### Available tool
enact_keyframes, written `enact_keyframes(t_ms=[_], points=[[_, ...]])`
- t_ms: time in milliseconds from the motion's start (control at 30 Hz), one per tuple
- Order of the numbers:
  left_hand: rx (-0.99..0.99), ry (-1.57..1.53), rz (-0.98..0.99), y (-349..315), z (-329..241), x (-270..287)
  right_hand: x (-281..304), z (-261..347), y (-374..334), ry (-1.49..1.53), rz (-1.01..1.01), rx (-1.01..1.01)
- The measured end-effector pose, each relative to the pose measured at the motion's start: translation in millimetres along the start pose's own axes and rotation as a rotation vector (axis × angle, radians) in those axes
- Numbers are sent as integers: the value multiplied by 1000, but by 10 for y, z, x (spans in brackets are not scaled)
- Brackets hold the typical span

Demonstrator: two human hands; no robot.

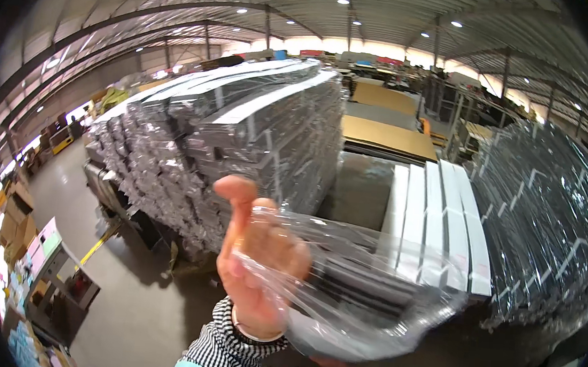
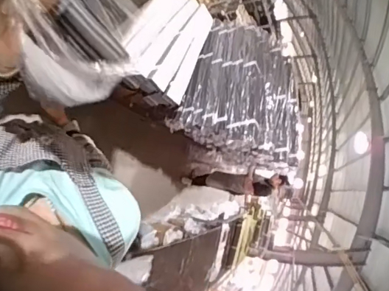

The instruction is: Placing white rectangular planks into individual plastic sleeves and stacking them.

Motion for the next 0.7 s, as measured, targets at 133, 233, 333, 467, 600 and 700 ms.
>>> enact_keyframes(t_ms=[133, 233, 333, 467, 600, 700], points=[[-343, 779, 150, -102, -822, 454, 1050, 1764, 1460, 676, 332, -264], [-555, 1744, 136, 189, -1090, 1180, 2345, 1889, 2460, 1105, -219, -474], [-569, 2286, -46, 334, -1386, 1707, 3182, 1435, 3610, 762, -435, -300], [-648, 2533, -118, 496, -1681, 1979, 4690, 1671, 5590, 1036, -451, -41], [-542, 2698, -126, 704, -1781, 2111, 5374, 1336, 7506, 856, -407, -109], [-318, 2792, -202, 827, -1812, 2172, 5381, 1244, 8748, 1199, -65, -67]])
Point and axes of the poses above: each hand's wrist, its own y-axis towards the middle knuckle, its own x-axis out of the back of the hand, z = x × y, the point moved 1 cm from there along y, towards the middle knuckle, and after that the axes turned 3 degrees about -x, right-handed, at the moved point
